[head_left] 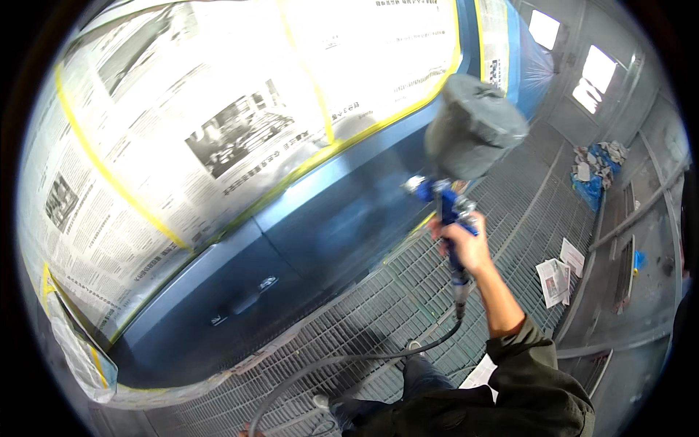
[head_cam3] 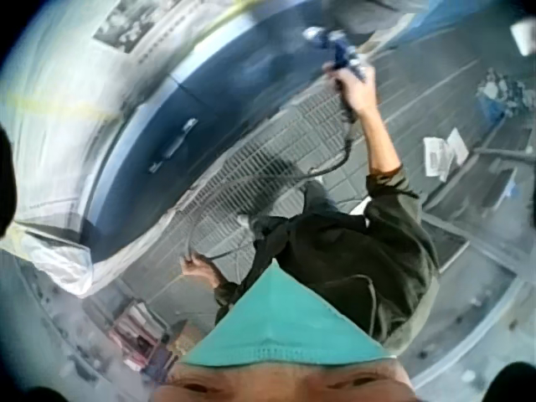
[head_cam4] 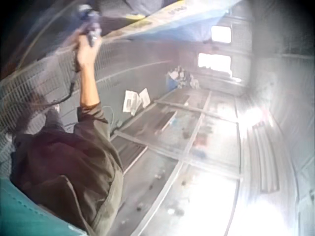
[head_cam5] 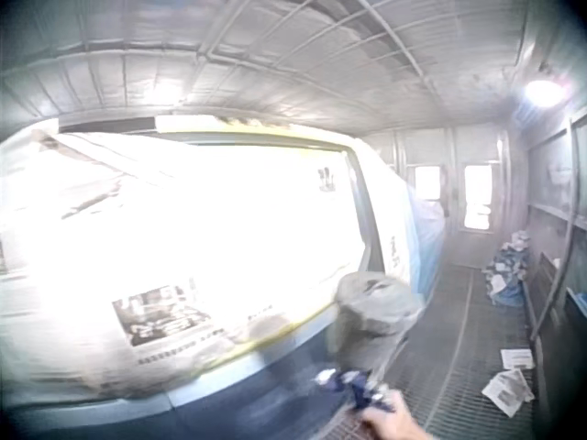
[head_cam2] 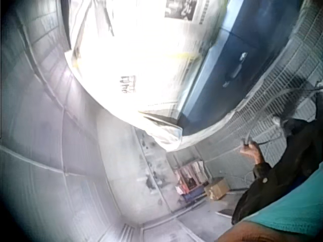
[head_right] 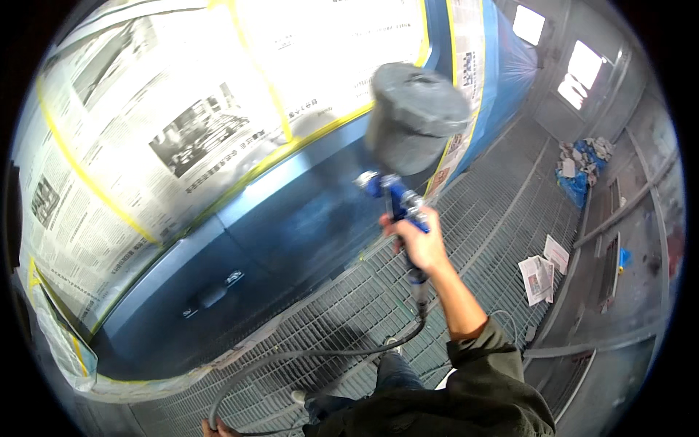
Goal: The person sprays blue paint onto the side of a car using a spray gun. The person then exits the booth, pours the remaining paint into a container, and adds a solvent to clean the spray gun.
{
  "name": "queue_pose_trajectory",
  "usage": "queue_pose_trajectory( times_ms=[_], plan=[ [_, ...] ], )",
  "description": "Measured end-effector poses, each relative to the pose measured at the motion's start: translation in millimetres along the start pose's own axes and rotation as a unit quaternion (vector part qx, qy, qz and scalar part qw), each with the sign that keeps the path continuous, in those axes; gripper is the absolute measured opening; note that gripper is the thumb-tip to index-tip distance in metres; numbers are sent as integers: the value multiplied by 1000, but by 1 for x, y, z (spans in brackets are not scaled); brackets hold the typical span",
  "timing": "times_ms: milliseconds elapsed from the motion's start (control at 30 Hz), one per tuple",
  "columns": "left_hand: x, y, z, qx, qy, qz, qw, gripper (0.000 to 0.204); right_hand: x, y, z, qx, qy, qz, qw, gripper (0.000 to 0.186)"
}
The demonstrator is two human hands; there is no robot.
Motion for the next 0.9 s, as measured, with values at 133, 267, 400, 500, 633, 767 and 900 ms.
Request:
queue_pose_trajectory(
  times_ms=[133, 267, 400, 500, 633, 767, 900],
  plan=[
    [25, 52, -83, 23, -6, 40, 999, 54, -87, -55, 9, -68, 58, -144, 986, 26],
    [28, 88, -78, 33, -41, 62, 997, 41, -121, -72, -8, -92, 25, -181, 979, 33],
    [24, 116, -84, 11, -65, 53, 996, 35, -111, -46, -54, -27, -45, -70, 996, 41],
    [12, 129, -77, -15, -78, 26, 997, 31, -67, -4, -88, -22, -119, 38, 992, 42],
    [-29, 147, -67, -49, -117, -40, 991, 25, 8, 53, -144, 21, -188, 203, 961, 45],
    [-67, 167, -43, -38, -128, -82, 988, 31, 76, 93, -161, 131, -214, 324, 912, 52],
    [-62, 188, -59, -85, -225, -58, 969, 33, 84, 80, -190, 131, -177, 372, 902, 32]
  ],
)
Point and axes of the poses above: each hand's wrist, its own y-axis away from the middle knuckle, its own x-axis out of the palm, z = x × y, the point moved 6 cm from there along -y, towards the middle knuckle, and after that the axes turned 13 degrees about -z, right-handed, at the moved point
